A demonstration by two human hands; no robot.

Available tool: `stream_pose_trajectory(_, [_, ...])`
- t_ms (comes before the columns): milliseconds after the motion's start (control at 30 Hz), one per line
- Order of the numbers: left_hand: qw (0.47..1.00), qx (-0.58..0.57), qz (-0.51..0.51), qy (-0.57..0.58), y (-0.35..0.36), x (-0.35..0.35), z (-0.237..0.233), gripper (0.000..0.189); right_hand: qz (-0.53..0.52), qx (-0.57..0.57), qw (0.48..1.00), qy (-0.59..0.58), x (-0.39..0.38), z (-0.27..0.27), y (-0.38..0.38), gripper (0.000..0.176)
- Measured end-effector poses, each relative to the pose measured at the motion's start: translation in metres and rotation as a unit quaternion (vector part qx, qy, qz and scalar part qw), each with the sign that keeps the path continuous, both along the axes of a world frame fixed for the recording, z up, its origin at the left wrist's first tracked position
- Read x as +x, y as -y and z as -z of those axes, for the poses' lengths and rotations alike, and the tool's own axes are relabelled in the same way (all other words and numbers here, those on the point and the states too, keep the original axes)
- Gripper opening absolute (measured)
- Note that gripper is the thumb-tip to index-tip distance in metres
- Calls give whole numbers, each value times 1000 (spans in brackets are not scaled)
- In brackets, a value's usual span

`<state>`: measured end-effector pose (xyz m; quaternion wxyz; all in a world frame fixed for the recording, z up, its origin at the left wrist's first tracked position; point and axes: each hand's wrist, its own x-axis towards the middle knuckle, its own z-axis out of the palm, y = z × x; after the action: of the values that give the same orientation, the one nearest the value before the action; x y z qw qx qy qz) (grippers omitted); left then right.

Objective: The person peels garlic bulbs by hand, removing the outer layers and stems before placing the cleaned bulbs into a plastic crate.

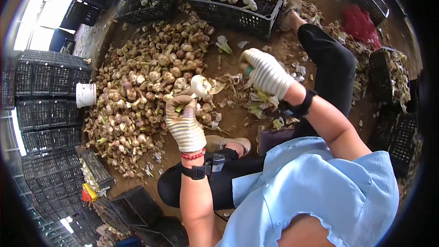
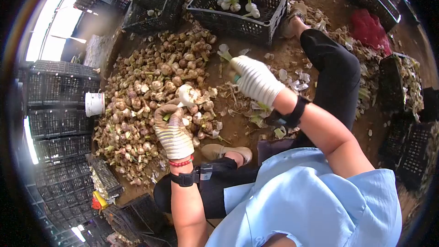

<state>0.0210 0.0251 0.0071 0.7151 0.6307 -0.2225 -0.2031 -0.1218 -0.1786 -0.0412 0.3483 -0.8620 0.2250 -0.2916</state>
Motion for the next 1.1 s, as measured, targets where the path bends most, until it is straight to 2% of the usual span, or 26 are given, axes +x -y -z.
stream_pose_trajectory(67, [1000,12,-8,-22,-1,2,2,11,-11,9,991,-131,-9,24,21,12])
stream_pose_trajectory(133, [998,28,-11,-46,3,-3,3,11,-57,15,990,-131,-9,-1,3,40])
stream_pose_trajectory(200, [998,35,-14,-55,6,-6,4,11,-132,0,989,-62,1,-25,-23,49])
stream_pose_trajectory(233, [997,52,-22,-49,8,-7,4,12,-150,2,988,-41,7,-27,-32,44])
stream_pose_trajectory(267, [997,52,-22,-45,8,-6,3,12,-169,-25,982,-77,14,-21,-33,32])
stream_pose_trajectory(333, [1000,4,-19,-18,7,-3,6,13,-120,-31,992,-33,17,-12,-22,20])
stream_pose_trajectory(400, [999,-22,-8,-46,1,6,7,15,-27,-15,999,10,13,9,4,10])
stream_pose_trajectory(467, [995,-35,-19,-88,-1,10,8,16,-24,70,986,-149,0,36,26,14])
stream_pose_trajectory(500, [996,-40,-16,-82,1,10,10,16,-30,-24,985,-170,-3,32,25,22])
stream_pose_trajectory(533, [995,-41,-18,-84,2,8,11,16,-32,-25,984,-173,-4,30,20,22])
stream_pose_trajectory(600, [995,-22,-28,-90,6,3,10,15,-71,-55,996,-2,-4,10,1,33])
stream_pose_trajectory(633, [995,-9,-30,-94,5,3,11,14,-126,29,991,-19,-1,0,-5,42])
stream_pose_trajectory(667, [995,-9,-31,-92,6,2,10,14,-171,50,983,-51,1,-19,-13,41])
stream_pose_trajectory(733, [996,34,-71,-42,10,1,5,16,-155,44,985,-65,12,-45,-39,38])
stream_pose_trajectory(800, [996,20,-70,-60,12,0,1,15,-114,-52,986,-109,24,-42,-50,30])
stream_pose_trajectory(867, [998,33,-51,-25,10,-1,1,12,-99,-85,987,-91,29,-27,-46,25])
stream_pose_trajectory(933, [998,25,-52,-29,6,4,5,14,-33,13,999,7,26,-12,-26,20])
stream_pose_trajectory(1000, [994,-35,-58,-90,0,9,9,16,-8,53,996,-69,16,12,0,16])
stream_pose_trajectory(1033, [991,-44,-60,-109,0,8,5,17,-22,-31,988,-148,11,19,8,27])
stream_pose_trajectory(1067, [991,-46,-63,-110,1,7,5,17,-25,-34,988,-149,9,28,10,27])
stream_pose_trajectory(1100, [996,-18,-54,-74,1,6,7,17,-35,-63,996,-52,8,20,5,31])
